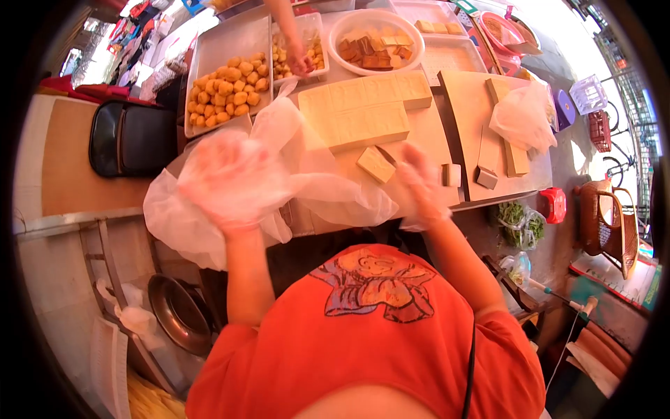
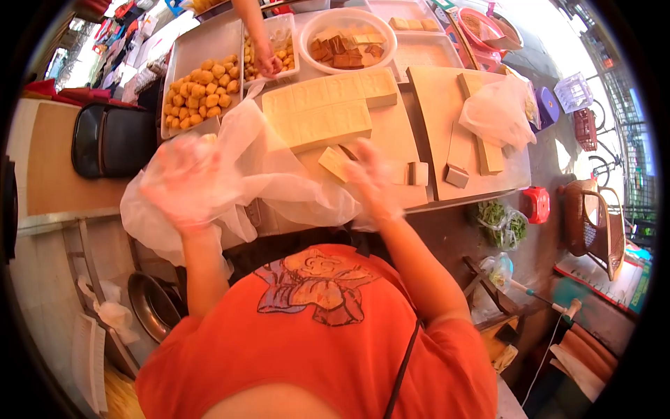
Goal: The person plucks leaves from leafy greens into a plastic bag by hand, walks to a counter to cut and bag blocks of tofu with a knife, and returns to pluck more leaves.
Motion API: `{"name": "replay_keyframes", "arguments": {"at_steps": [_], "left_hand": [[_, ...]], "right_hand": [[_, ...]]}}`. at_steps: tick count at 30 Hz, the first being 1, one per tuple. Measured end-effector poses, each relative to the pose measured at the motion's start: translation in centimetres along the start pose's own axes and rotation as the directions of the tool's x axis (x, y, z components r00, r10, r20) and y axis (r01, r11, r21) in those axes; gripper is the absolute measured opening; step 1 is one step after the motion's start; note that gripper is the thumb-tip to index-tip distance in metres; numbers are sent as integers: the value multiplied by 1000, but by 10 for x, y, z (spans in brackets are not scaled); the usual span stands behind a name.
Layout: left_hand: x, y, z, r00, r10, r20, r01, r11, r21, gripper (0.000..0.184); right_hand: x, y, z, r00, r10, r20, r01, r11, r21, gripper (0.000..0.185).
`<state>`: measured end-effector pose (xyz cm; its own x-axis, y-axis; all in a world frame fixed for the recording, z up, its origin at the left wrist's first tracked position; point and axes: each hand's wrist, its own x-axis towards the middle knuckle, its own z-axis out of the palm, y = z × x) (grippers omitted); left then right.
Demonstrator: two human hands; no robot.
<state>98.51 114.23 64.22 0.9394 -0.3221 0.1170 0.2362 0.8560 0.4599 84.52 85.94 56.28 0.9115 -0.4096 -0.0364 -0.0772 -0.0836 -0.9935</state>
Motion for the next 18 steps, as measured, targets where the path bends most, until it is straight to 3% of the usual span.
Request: {"name": "replay_keyframes", "arguments": {"at_steps": [1, 2, 5, 8, 11, 14, 15, 16, 18], "left_hand": [[-2, -16, 16, 999, -49, -17, 48, 997, -66, 72], [-5, -29, 27, 995, -98, -34, 93, 987, -133, 74], [-10, -50, 32, 996, -84, 16, 86, 980, -180, 72], [-20, -36, 25, 988, -68, -136, 54, 993, -104, 72], [-30, -25, 19, 966, 198, -165, -134, 933, 333, 63], [-32, -17, 5, 889, 351, -295, -183, 861, 474, 53], [-33, -19, 7, 891, 352, -286, -208, 877, 434, 51], [-36, -23, 10, 895, 350, -276, -229, 892, 389, 50], [-37, -26, 22, 903, 312, -294, -221, 926, 305, 50]], "right_hand": [[-1, -14, 23, 964, 220, 148, -255, 925, 282, 51], [-3, -32, 42, 860, 379, 343, -508, 709, 490, 52], [-2, -62, 79, 634, 165, 756, -745, 396, 538, 52], [-4, -73, 84, 593, 162, 789, -752, 460, 471, 49], [-12, -65, 85, 592, 176, 786, -789, 324, 522, 44], [-34, -78, 93, 528, 239, 815, -825, 371, 426, 39], [-36, -73, 98, 437, 198, 878, -857, 389, 339, 29], [-42, -72, 105, 407, 72, 910, -869, 335, 363, 18], [-46, -87, 104, 327, 233, 916, -908, 345, 236, 17]]}}
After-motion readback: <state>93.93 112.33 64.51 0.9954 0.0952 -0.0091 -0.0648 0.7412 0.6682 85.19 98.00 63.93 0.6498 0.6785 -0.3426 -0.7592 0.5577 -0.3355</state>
